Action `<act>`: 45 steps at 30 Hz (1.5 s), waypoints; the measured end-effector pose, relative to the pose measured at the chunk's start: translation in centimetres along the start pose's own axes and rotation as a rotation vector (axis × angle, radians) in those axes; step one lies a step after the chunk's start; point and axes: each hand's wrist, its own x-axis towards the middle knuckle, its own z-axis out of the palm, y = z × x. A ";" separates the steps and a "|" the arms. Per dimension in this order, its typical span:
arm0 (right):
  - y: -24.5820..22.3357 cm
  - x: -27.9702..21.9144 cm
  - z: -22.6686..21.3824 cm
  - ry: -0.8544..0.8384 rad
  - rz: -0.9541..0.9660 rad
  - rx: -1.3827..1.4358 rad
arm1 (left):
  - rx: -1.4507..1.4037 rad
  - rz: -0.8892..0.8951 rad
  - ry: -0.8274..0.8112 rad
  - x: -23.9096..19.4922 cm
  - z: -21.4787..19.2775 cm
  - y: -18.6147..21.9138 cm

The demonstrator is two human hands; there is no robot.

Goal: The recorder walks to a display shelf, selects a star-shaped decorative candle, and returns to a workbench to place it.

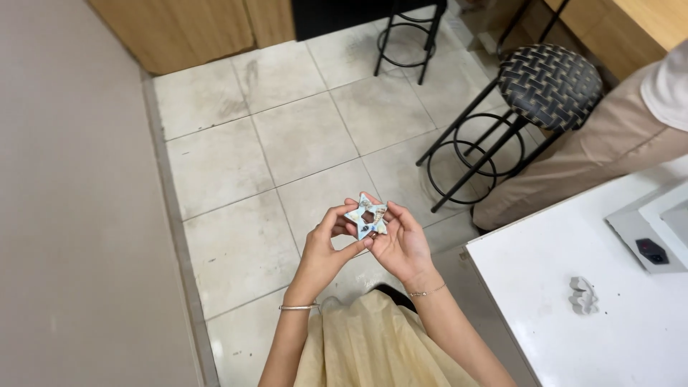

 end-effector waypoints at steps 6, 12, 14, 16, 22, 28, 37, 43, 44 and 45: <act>-3.7 5.7 -1.6 0.131 -0.085 0.044 | -0.115 0.120 -0.099 8.0 -0.2 -1.6; -9.0 14.2 -3.5 0.117 -0.153 0.052 | -0.078 0.066 -0.117 18.5 -0.1 -2.2; -11.4 17.3 -2.1 0.119 -0.163 0.055 | -0.045 0.040 -0.124 22.7 -0.1 -2.3; -14.2 20.5 -0.9 0.118 -0.173 0.061 | -0.010 0.015 -0.130 27.0 0.0 -1.7; -23.7 28.4 -1.5 0.136 -0.233 0.034 | 0.005 0.132 -0.136 39.5 2.1 -0.7; -30.1 32.8 -1.8 0.128 -0.265 0.029 | 0.032 0.141 -0.166 48.3 4.4 -0.8; -37.8 39.3 -4.0 0.336 -0.408 0.123 | 0.039 0.041 -0.382 60.8 7.6 -1.6; -44.2 46.8 -5.9 0.313 -0.489 0.026 | -0.044 0.108 -0.495 72.9 8.9 -3.1; -45.3 48.4 -6.0 0.304 -0.518 0.030 | 0.009 0.103 -0.520 75.4 8.9 -3.0; -46.5 50.0 -6.0 0.295 -0.546 0.034 | 0.063 0.098 -0.545 77.9 8.9 -2.9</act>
